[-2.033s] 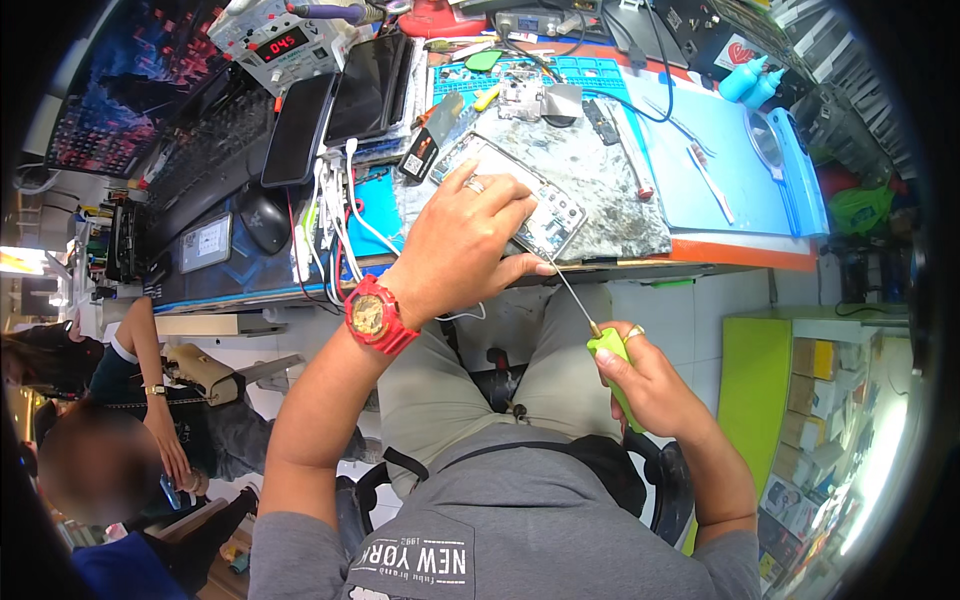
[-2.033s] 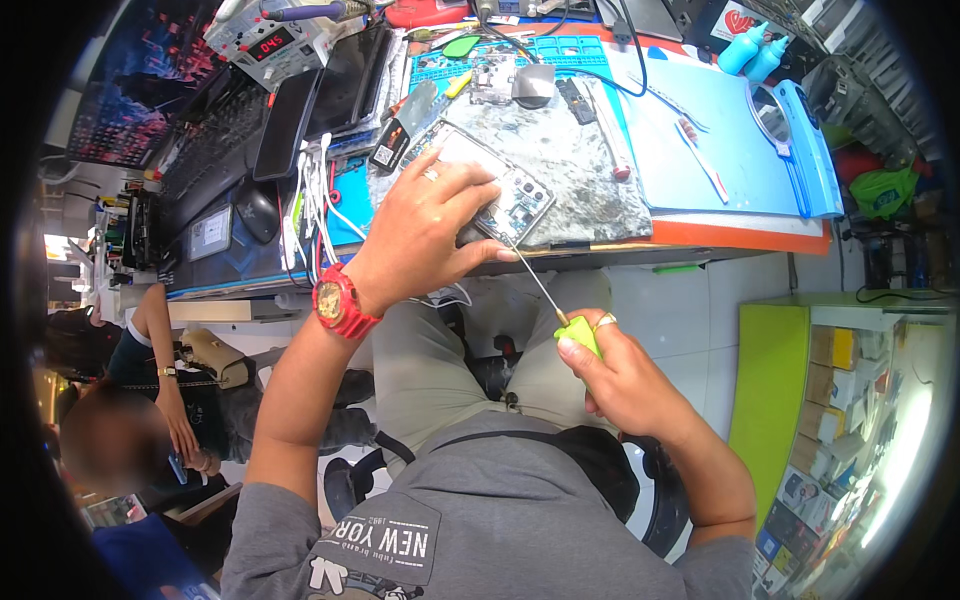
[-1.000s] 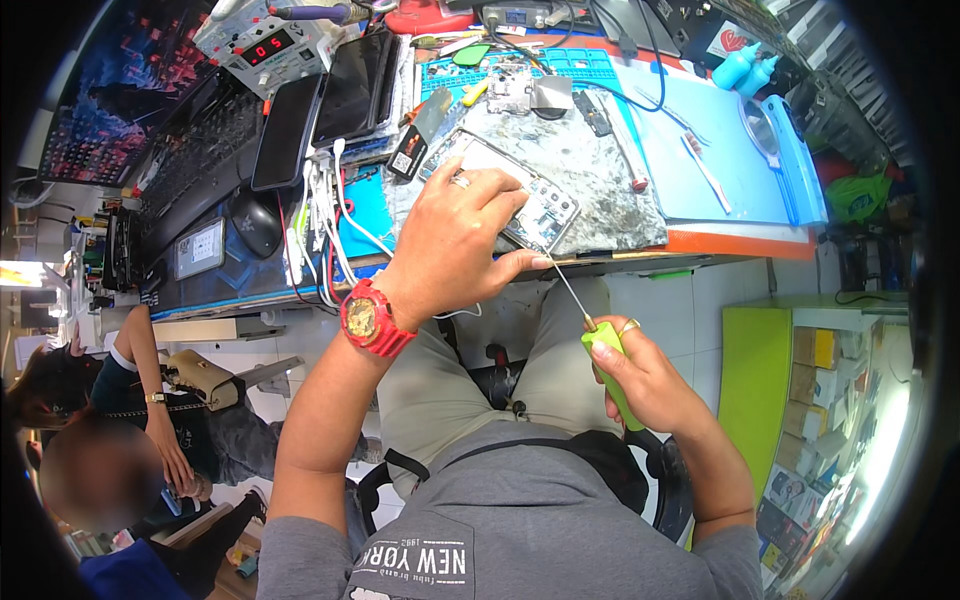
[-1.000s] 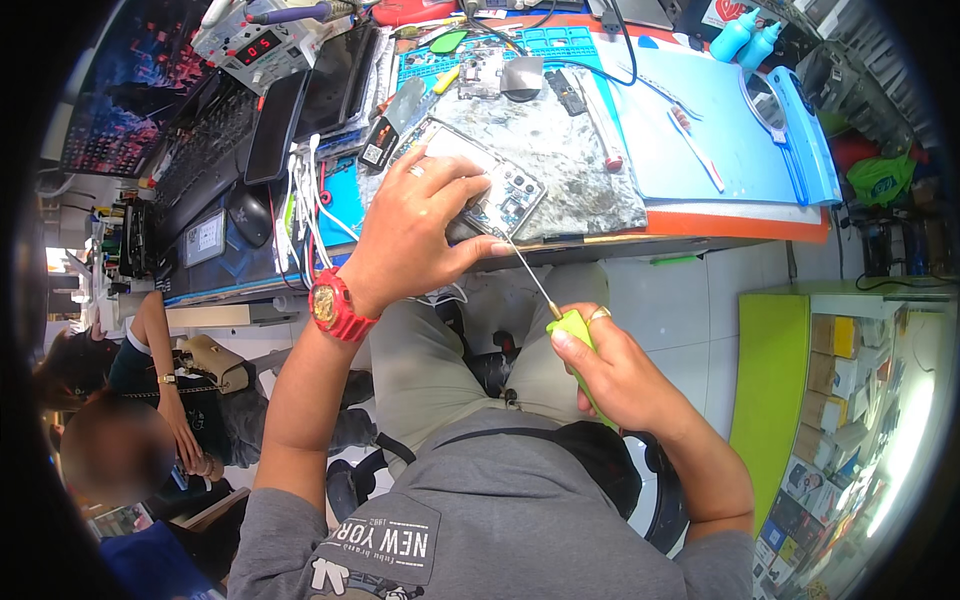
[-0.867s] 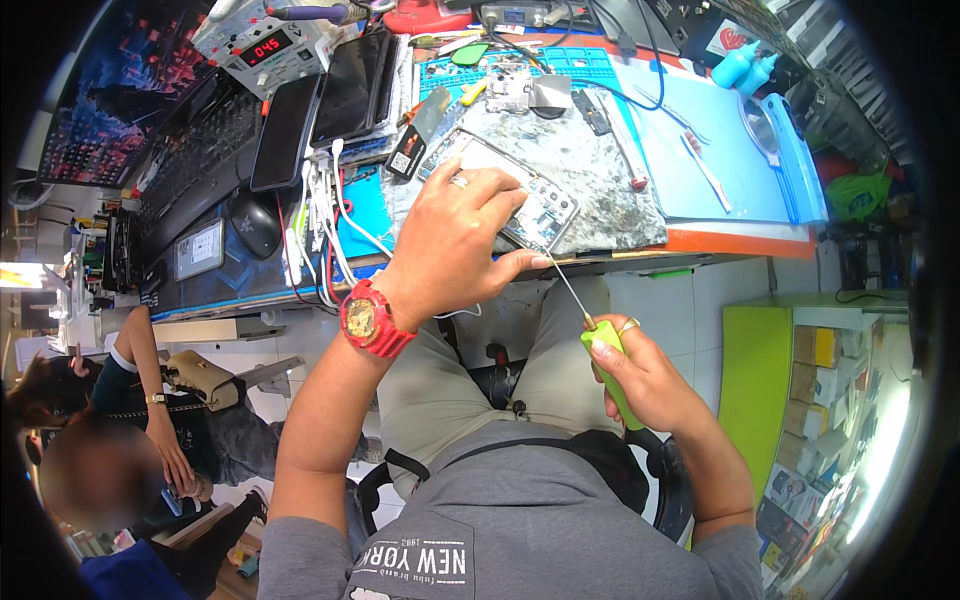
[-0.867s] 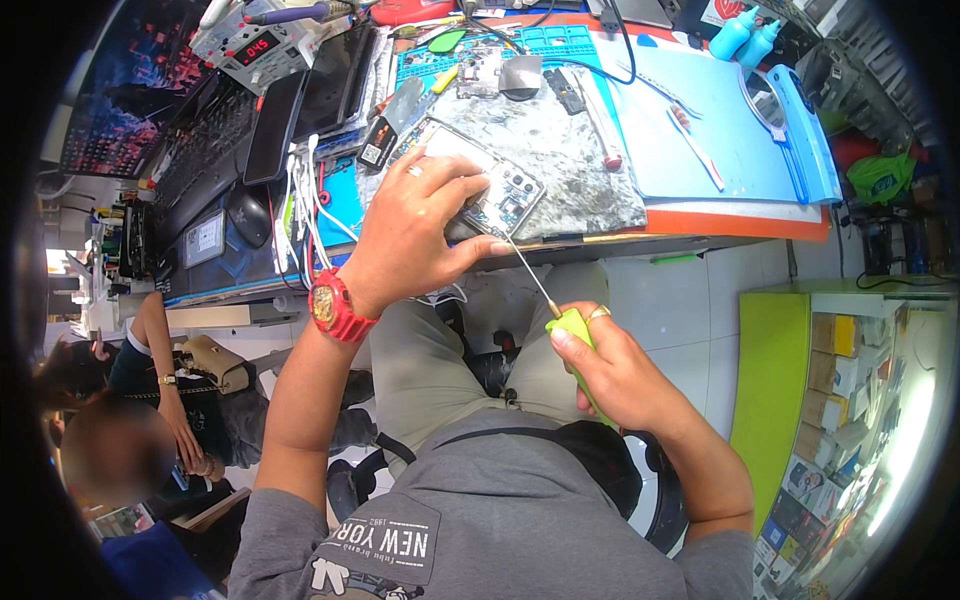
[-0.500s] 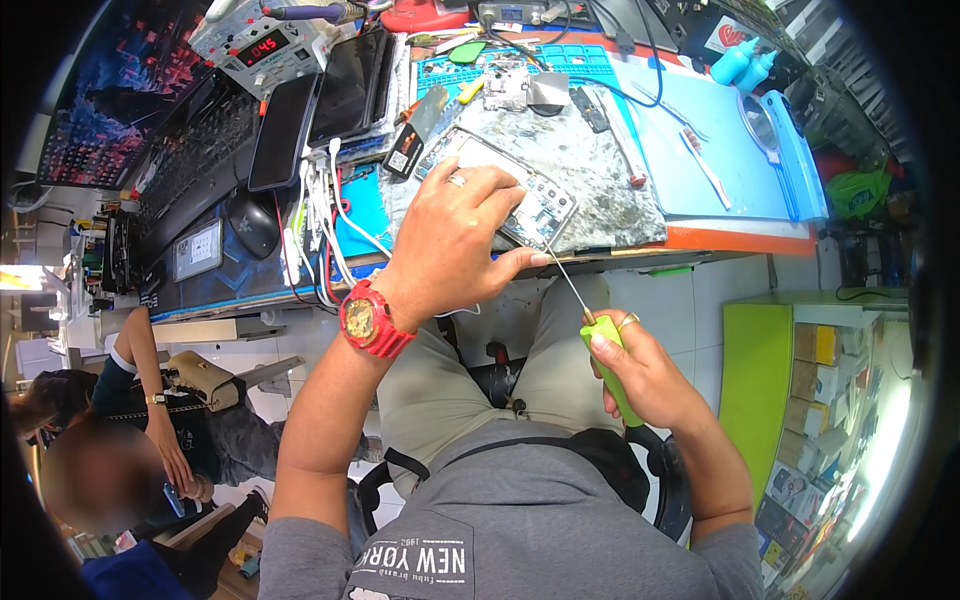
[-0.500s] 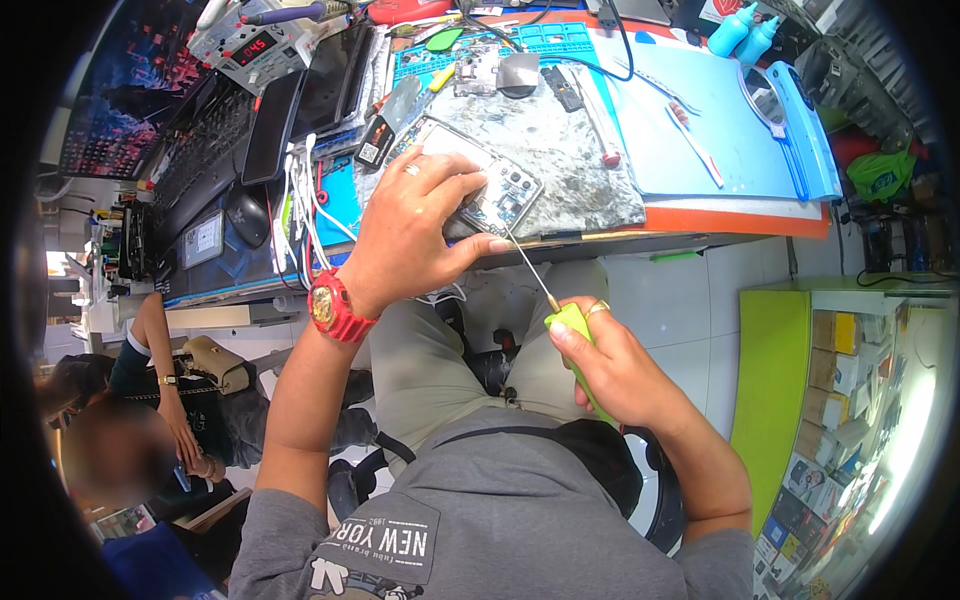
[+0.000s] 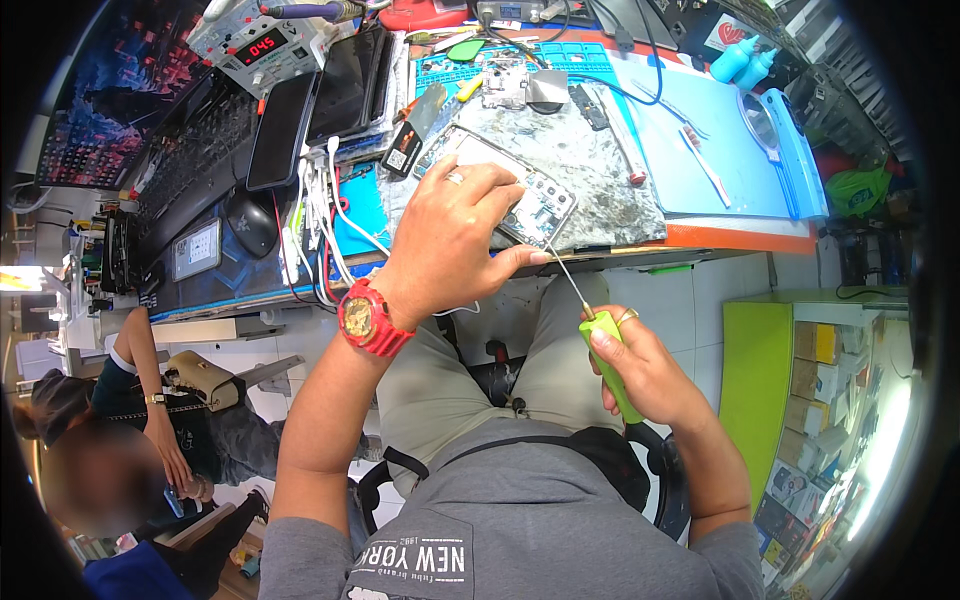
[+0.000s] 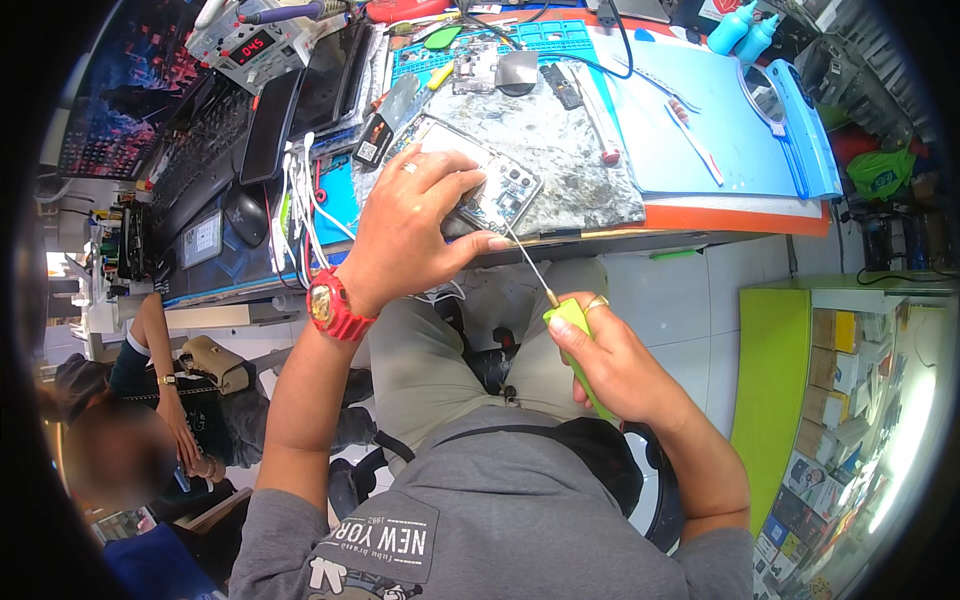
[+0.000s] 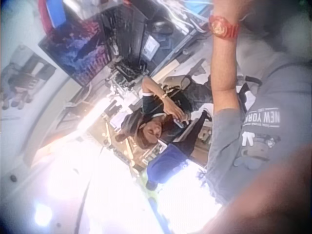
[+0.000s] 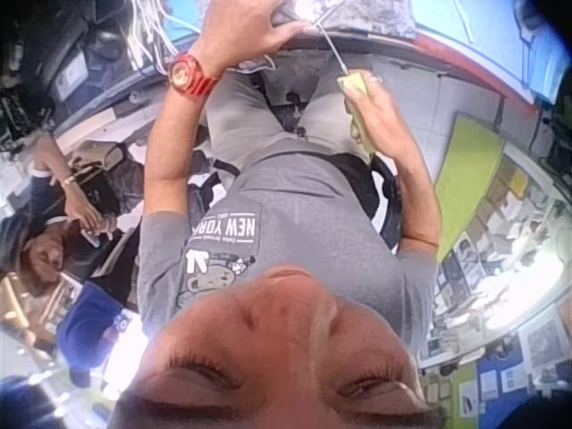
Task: The person is repairing a mobile phone by using an electric screwdriver to remove small screws from the internal chassis and handling the motherboard and components.
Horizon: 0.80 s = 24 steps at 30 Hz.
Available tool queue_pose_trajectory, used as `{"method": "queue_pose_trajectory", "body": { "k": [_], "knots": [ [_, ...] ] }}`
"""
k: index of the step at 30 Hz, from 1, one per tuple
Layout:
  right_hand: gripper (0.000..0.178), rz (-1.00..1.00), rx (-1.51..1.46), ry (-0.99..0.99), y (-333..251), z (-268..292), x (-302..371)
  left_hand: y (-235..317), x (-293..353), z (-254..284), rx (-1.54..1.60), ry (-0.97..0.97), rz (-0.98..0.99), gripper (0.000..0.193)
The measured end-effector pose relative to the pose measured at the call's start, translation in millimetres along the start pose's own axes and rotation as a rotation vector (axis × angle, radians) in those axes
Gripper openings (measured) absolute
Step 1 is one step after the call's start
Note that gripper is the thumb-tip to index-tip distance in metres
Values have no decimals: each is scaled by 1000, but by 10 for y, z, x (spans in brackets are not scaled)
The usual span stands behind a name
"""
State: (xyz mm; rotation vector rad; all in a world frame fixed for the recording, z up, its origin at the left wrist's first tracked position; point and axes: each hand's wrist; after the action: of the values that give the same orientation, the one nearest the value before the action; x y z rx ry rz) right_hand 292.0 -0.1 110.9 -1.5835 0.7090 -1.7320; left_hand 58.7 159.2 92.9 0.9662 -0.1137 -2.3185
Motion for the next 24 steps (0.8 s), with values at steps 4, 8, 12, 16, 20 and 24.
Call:
{"method": "queue_pose_trajectory", "body": {
  "k": [4,8,12,16,20,24],
  "knots": [
    [47,7,-22,15,-13,27,-33,-1,0,2,2,0,2,56],
    [46,6,14,1,-23,25,-19,1,-3,3,0,0,1,56],
    [45,5,11,-4,29,10,-15,1,-1,6,-7,-3,4,56],
    [46,10,-4,7,33,33,-48,3,4,2,-8,-7,7,56],
    [46,28,-31,23,2,41,-62,-8,18,-10,-3,2,6,56],
    [46,28,-22,23,22,68,-82,-8,26,-7,-4,3,3,56]
  ]
}}
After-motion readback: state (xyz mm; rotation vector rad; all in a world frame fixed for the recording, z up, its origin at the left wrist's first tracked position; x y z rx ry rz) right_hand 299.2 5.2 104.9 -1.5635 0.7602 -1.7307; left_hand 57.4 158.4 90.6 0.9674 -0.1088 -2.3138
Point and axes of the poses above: each hand's wrist, its own x-axis away from the middle knuckle, its own z-axis out of the back of the hand, y = z × x, and after that the axes turned 13 degrees about y, right-handed
